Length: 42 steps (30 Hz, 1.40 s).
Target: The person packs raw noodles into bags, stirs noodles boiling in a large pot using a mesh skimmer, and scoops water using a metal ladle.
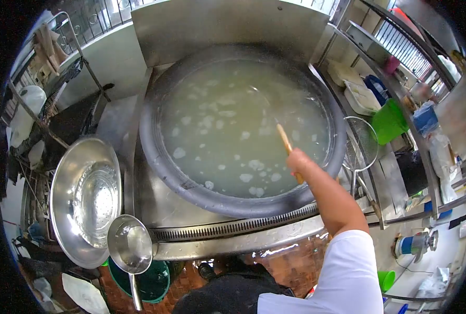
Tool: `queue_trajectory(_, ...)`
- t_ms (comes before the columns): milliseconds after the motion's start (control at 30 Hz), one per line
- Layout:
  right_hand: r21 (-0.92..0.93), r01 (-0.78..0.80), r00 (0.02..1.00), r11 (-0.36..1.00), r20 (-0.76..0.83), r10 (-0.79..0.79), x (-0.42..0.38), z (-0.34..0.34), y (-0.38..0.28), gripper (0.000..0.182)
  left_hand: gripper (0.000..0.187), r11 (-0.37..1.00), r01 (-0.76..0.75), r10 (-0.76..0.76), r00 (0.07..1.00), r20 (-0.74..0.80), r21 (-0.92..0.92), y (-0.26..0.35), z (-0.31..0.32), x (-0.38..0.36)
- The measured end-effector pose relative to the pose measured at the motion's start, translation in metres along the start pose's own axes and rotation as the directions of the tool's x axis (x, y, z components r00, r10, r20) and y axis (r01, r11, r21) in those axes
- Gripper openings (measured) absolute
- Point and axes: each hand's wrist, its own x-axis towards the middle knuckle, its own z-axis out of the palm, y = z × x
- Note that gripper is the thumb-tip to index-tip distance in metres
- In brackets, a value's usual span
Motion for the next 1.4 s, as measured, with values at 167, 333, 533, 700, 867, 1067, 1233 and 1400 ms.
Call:
queue_trajectory(167, 0.098, 0.044, 0.991, 0.994, 0.121, -0.056, -0.067, -0.002, -0.038, 0.013, 0.055, 0.992, -0.062, 0.042, 0.984, 0.174, 0.111, 0.006, 0.052, 0.027)
queue_trajectory(333, 0.421, -0.082, 0.916, 0.903, 0.39, -0.099, -0.105, 0.022, -0.034, 0.01, 0.055, 0.977, -0.126, 0.08, 0.964, 0.254, 0.171, 0.015, 0.071, 0.05)
queue_trajectory(533, 0.665, -0.287, 0.786, 0.689, 0.574, -0.227, -0.183, 0.03, -0.043, 0.03, 0.055, 0.967, -0.167, 0.109, 0.953, 0.283, 0.192, 0.013, 0.066, 0.08)
queue_trajectory(700, 0.773, -0.423, 0.705, 0.473, 0.609, -0.364, -0.239, 0.045, -0.027, 0.038, 0.055, 0.961, -0.169, 0.095, 0.945, 0.312, 0.219, 0.014, 0.054, 0.109)
queue_trajectory(867, 0.824, -0.423, 0.724, 0.378, 0.558, -0.406, -0.294, 0.059, -0.021, 0.042, 0.043, 0.944, -0.078, -0.024, 0.952, 0.304, 0.322, 0.015, 0.043, 0.155)
queue_trajectory(1067, 0.815, -0.402, 0.781, 0.418, 0.543, -0.308, -0.345, 0.07, -0.006, 0.044, 0.022, 0.952, -0.143, 0.042, 0.936, 0.348, 0.27, 0.025, 0.067, 0.135)
queue_trajectory(1233, 0.747, -0.282, 0.85, 0.602, 0.486, -0.205, -0.389, 0.077, -0.002, 0.046, 0.039, 0.866, -0.319, 0.208, 0.93, 0.302, 0.385, 0.036, 0.088, 0.091)
queue_trajectory(1400, 0.747, -0.046, 0.925, 0.663, 0.282, -0.255, -0.41, 0.11, 0.02, 0.049, 0.034, 0.923, -0.261, 0.151, 0.921, 0.359, 0.282, 0.04, 0.088, 0.115)
